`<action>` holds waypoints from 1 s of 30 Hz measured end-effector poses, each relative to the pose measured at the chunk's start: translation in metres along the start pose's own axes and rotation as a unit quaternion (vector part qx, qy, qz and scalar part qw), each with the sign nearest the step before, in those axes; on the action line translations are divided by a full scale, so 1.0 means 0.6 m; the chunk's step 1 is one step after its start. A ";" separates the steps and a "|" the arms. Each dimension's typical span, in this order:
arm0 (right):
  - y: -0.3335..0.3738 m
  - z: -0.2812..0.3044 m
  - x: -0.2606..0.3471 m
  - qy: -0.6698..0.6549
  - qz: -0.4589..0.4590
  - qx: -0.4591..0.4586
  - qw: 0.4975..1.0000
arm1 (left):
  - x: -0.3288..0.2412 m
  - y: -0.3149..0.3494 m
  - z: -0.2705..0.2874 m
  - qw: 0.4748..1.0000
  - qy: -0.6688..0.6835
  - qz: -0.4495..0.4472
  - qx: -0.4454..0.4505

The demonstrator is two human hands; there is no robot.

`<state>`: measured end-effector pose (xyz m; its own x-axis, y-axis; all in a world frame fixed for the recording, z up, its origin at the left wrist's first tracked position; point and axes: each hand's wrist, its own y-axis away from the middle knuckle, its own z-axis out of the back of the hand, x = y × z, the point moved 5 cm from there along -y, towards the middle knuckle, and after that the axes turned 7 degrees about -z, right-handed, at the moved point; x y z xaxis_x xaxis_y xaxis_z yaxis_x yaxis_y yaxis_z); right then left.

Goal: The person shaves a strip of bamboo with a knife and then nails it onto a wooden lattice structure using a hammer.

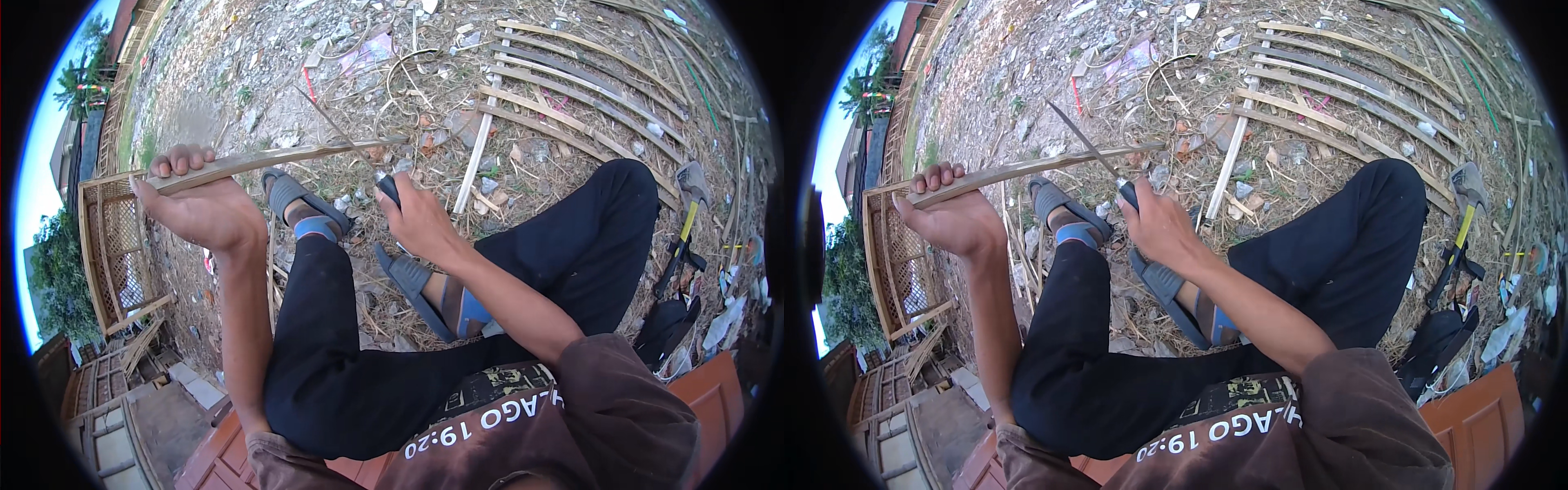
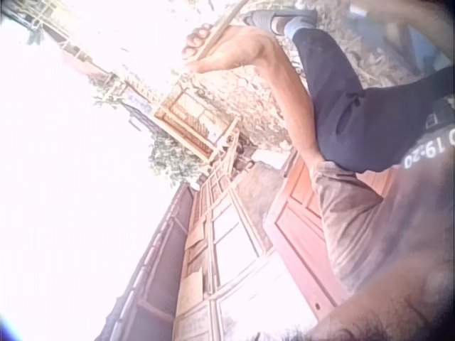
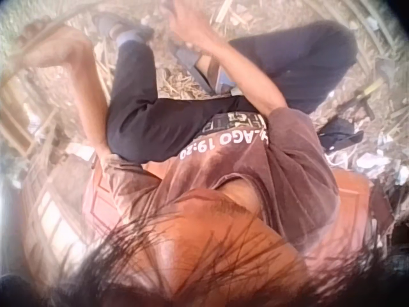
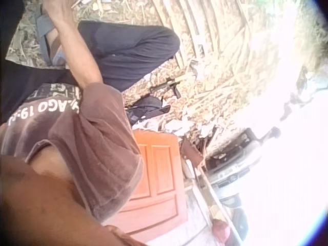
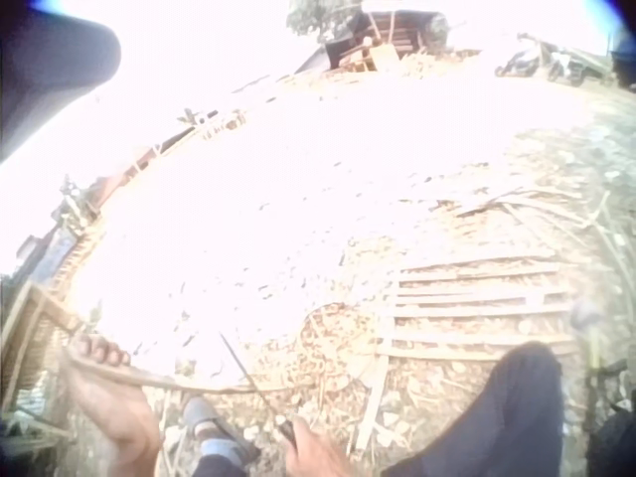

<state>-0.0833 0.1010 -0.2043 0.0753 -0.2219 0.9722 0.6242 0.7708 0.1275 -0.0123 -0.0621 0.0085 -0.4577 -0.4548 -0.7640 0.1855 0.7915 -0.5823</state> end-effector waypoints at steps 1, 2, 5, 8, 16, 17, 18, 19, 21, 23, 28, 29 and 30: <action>0.002 -0.005 -0.004 0.003 -0.020 0.009 1.000 | -0.002 -0.001 -0.001 1.000 0.000 -0.004 0.012; 0.000 -0.004 -0.011 0.008 -0.040 0.012 0.999 | -0.007 -0.003 -0.004 1.000 -0.002 -0.011 0.004; -0.014 0.006 -0.047 0.037 -0.068 0.037 0.996 | -0.058 -0.008 -0.020 0.999 -0.009 -0.042 -0.017; 0.006 -0.002 -0.054 0.042 -0.052 0.068 0.995 | -0.083 -0.029 0.010 0.997 -0.062 -0.035 0.000; 0.029 -0.032 -0.076 0.078 -0.040 0.078 0.993 | -0.066 0.000 0.021 0.995 -0.095 -0.035 -0.020; 0.029 -0.032 -0.077 0.087 -0.044 0.081 0.992 | -0.067 0.000 0.023 0.996 -0.087 -0.032 -0.013; 0.029 -0.032 -0.078 0.095 -0.048 0.084 0.991 | -0.069 -0.002 0.026 0.996 -0.079 -0.029 -0.006; 0.028 -0.032 -0.079 0.103 -0.052 0.086 0.990 | -0.070 -0.003 0.028 0.997 -0.070 -0.025 0.000; 0.032 -0.028 -0.057 0.079 -0.033 0.076 0.993 | -0.065 -0.003 0.037 0.997 -0.069 -0.028 -0.014; 0.044 -0.029 -0.017 0.039 0.010 0.070 0.997 | -0.065 -0.004 0.045 0.996 -0.078 -0.030 -0.018; 0.058 -0.038 0.016 0.030 0.055 0.047 0.997 | -0.068 -0.001 0.050 0.991 -0.126 -0.033 -0.021; 0.049 -0.042 -0.025 0.060 0.031 0.029 0.997 | -0.067 -0.001 0.046 0.991 -0.131 -0.034 -0.019; 0.028 -0.050 -0.111 0.138 -0.063 0.064 0.986 | -0.063 0.000 0.040 0.990 -0.133 -0.037 -0.018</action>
<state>-0.0545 0.1110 -0.2725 0.2235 -0.4612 0.8587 0.5408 0.7916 0.2844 0.0257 -0.0543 0.0307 -0.2236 -0.5990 -0.7689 0.1271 0.7642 -0.6323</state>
